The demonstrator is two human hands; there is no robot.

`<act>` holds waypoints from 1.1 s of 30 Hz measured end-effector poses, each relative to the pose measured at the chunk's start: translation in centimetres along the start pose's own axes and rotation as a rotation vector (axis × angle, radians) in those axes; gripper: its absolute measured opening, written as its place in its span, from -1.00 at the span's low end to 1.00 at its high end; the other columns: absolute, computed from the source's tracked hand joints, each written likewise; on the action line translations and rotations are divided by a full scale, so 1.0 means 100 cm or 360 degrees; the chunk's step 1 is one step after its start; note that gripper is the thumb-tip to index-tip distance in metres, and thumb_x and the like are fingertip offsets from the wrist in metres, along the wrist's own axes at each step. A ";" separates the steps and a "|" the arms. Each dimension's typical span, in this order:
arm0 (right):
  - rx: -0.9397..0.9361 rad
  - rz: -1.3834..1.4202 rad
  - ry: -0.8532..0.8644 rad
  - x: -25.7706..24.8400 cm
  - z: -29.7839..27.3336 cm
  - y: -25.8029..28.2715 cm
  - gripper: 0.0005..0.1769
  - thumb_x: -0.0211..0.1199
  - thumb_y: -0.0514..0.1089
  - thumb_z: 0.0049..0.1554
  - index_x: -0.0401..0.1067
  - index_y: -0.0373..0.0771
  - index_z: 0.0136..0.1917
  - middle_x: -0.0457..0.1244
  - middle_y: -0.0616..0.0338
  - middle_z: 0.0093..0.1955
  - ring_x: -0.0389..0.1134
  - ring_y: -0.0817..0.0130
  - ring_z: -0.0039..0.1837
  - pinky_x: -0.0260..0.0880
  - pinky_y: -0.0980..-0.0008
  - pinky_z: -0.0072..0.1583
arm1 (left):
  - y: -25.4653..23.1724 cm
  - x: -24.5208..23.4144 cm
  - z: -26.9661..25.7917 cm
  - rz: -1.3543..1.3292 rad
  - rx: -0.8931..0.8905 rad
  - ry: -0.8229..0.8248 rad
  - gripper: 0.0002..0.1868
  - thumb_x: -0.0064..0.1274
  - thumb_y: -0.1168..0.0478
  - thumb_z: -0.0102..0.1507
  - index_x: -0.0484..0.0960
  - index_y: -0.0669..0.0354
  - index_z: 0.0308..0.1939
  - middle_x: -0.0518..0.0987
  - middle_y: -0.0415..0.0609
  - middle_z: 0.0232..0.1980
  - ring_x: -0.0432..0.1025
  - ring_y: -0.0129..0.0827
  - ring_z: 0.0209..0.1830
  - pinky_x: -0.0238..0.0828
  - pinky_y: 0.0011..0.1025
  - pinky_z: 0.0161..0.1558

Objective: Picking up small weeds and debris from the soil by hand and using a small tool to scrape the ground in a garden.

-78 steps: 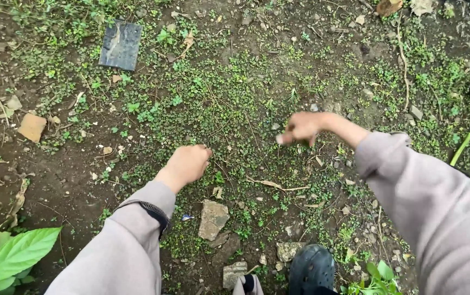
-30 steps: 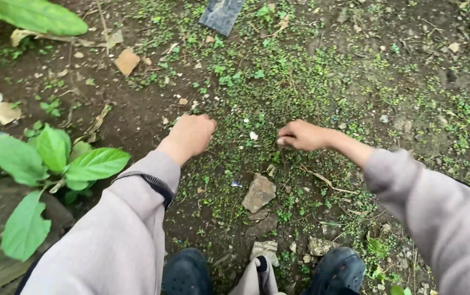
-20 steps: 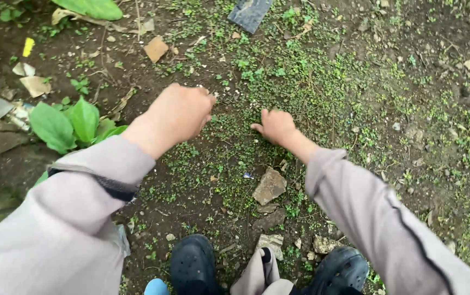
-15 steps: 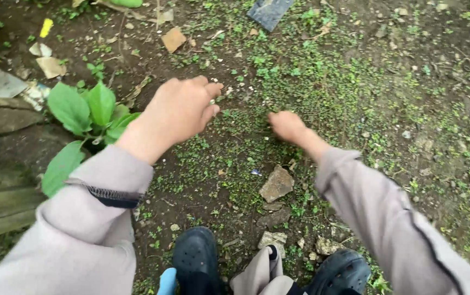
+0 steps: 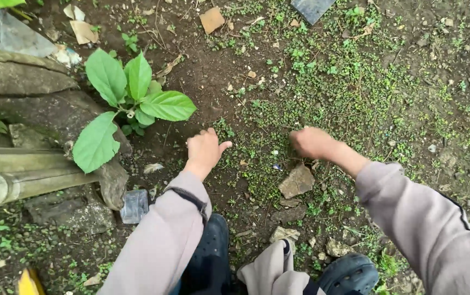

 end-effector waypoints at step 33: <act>-0.0006 -0.0107 -0.0240 -0.048 0.120 0.048 -0.67 -0.19 0.00 0.39 0.29 -0.25 0.13 0.39 -0.14 -0.07 0.51 -0.08 -0.02 0.54 -0.05 -0.01 | -0.007 -0.004 0.035 0.0058 0.0205 -0.0020 -0.20 -0.31 -0.42 0.38 0.61 0.30 -0.17 0.55 0.02 -0.43 0.54 -0.32 -0.55 0.47 -0.31 -0.51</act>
Point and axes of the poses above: each hand's wrist, its own z-axis towards the middle knuckle, its own x-axis out of the palm, y = z × x, the point moved 4 cm from there along z, towards the middle knuckle
